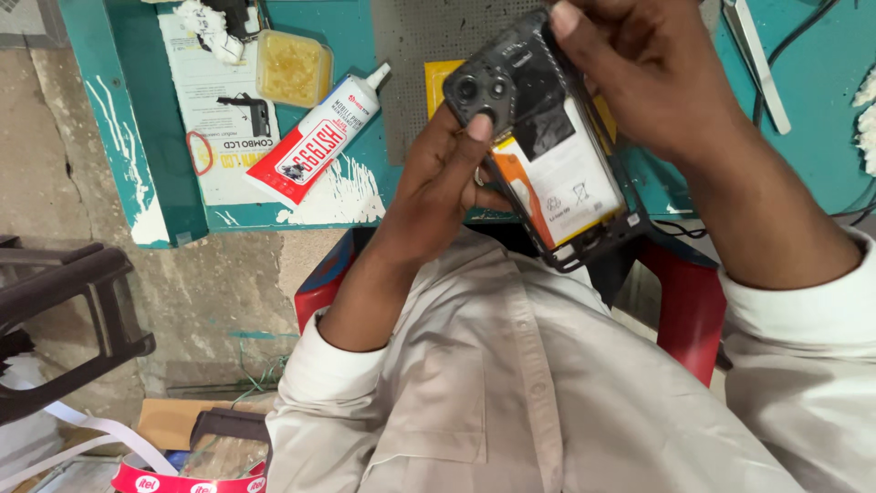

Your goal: The person works on a disassembled smartphone at a repair bench, using a metal spudger to pry and adjust internal components near the battery and motherboard. They repeatedly lift and reposition the battery and surrounding parts while manipulating connectors and small pieces with their fingers.

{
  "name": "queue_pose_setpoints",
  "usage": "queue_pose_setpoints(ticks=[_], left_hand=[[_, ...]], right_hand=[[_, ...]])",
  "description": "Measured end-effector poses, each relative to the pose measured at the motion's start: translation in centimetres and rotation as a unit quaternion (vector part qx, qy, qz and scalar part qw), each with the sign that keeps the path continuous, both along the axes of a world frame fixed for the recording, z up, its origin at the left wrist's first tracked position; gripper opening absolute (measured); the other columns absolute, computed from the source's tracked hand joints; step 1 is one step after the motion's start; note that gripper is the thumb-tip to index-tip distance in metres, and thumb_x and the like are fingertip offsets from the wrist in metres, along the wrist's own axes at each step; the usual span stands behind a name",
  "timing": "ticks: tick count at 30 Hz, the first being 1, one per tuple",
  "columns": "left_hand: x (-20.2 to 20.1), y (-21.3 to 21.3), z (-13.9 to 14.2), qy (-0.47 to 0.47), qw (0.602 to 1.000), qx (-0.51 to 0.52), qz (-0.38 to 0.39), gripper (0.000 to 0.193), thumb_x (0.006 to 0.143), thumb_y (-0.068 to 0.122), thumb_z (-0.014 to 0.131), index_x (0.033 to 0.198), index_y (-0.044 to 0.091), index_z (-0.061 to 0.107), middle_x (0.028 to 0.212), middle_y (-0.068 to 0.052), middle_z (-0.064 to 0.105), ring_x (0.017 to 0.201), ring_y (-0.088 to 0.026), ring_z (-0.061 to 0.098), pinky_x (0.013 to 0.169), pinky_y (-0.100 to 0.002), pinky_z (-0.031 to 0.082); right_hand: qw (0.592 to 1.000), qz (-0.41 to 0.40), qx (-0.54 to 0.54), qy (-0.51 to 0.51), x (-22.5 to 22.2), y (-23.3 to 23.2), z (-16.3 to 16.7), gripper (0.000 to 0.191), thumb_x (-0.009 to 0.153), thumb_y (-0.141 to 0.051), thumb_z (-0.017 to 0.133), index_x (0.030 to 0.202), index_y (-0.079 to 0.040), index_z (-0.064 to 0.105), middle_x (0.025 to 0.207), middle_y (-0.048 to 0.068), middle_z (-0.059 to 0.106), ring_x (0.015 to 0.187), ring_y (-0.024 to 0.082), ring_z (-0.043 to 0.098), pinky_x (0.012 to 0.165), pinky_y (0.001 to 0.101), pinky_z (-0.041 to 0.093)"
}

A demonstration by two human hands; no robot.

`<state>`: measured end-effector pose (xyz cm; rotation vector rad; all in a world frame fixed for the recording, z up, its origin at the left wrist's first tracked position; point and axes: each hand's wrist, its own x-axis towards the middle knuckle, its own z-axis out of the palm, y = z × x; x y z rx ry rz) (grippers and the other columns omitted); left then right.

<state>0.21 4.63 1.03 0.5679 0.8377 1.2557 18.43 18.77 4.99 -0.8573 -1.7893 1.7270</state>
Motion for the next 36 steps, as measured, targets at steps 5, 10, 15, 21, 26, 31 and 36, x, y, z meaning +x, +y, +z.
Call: queue_pose_setpoints(ticks=[5, 10, 15, 21, 26, 31, 36], left_hand=[[0.1, 0.1, 0.7, 0.053, 0.998, -0.017, -0.007, 0.048, 0.112, 0.037, 0.044, 0.142, 0.0, 0.048, 0.115, -0.011, 0.068, 0.093, -0.015, 0.073, 0.074, -0.033, 0.066], [0.4, 0.5, 0.4, 0.076, 0.995, -0.03, 0.06, 0.058, 0.113, 0.05, 0.04, 0.124, -0.002, 0.061, 0.099, -0.006, 0.072, 0.081, -0.01, 0.07, 0.067, -0.026, 0.059], [0.2, 0.4, 0.0, 0.166, 0.983, -0.002, 0.081, 0.058, 0.111, 0.054, 0.04, 0.11, 0.002, 0.067, 0.083, 0.001, 0.066, 0.069, -0.003, 0.057, 0.059, -0.021, 0.045], [-0.6, 0.7, 0.2, 0.174, 0.982, -0.006, 0.067, 0.059, 0.112, 0.053, 0.04, 0.101, 0.003, 0.069, 0.08, 0.002, 0.065, 0.066, -0.003, 0.055, 0.058, -0.021, 0.044], [-0.9, 1.2, 0.2, 0.152, 0.985, -0.012, 0.078, 0.056, 0.111, 0.052, 0.041, 0.105, 0.003, 0.068, 0.082, 0.001, 0.066, 0.067, -0.003, 0.056, 0.057, -0.021, 0.044], [-1.1, 1.4, 0.0, 0.141, 0.986, 0.0, 0.086, 0.053, 0.112, 0.051, 0.044, 0.107, 0.003, 0.066, 0.081, -0.001, 0.067, 0.065, -0.005, 0.059, 0.057, -0.022, 0.047], [-0.6, 1.5, 0.0, 0.04, 0.995, -0.036, 0.087, 0.048, 0.108, 0.047, 0.051, 0.103, 0.002, 0.066, 0.084, -0.005, 0.072, 0.067, -0.009, 0.069, 0.058, -0.025, 0.056]], right_hand=[[0.998, 0.006, -0.026, -0.053, 0.6, 0.3, -0.3, 0.022, 0.118, -0.017, 0.061, 0.11, -0.001, 0.074, 0.092, 0.001, 0.073, 0.077, 0.006, 0.067, 0.065, 0.0223, 0.053], [0.996, 0.002, -0.027, -0.086, 0.5, -0.2, 0.7, 0.019, 0.113, -0.016, 0.061, 0.116, -0.002, 0.074, 0.093, 0.002, 0.075, 0.078, 0.008, 0.072, 0.064, 0.0227, 0.061], [0.998, 0.014, -0.005, -0.064, 0.3, -0.8, 0.8, 0.02, 0.115, -0.015, 0.061, 0.119, 0.0, 0.074, 0.093, 0.004, 0.075, 0.078, 0.009, 0.072, 0.066, 0.0235, 0.06], [0.999, 0.012, -0.006, -0.052, 0.4, -0.5, 0.4, 0.023, 0.117, -0.018, 0.061, 0.117, 0.001, 0.075, 0.093, 0.005, 0.075, 0.075, 0.009, 0.07, 0.065, 0.0233, 0.058], [0.994, -0.006, -0.09, -0.054, 0.7, -0.4, -0.2, 0.022, 0.112, -0.02, 0.064, 0.113, 0.0, 0.075, 0.092, 0.004, 0.074, 0.076, 0.008, 0.069, 0.064, 0.0229, 0.057], [0.991, 0.008, -0.121, -0.062, 1.8, -1.3, -0.7, 0.018, 0.101, -0.015, 0.074, 0.108, 0.001, 0.076, 0.092, 0.006, 0.075, 0.077, 0.008, 0.07, 0.067, 0.024, 0.059], [0.99, -0.028, -0.103, -0.096, 2.2, -1.3, -1.0, 0.018, 0.1, -0.016, 0.076, 0.108, 0.001, 0.078, 0.088, 0.006, 0.076, 0.073, 0.007, 0.068, 0.064, 0.0224, 0.056]])
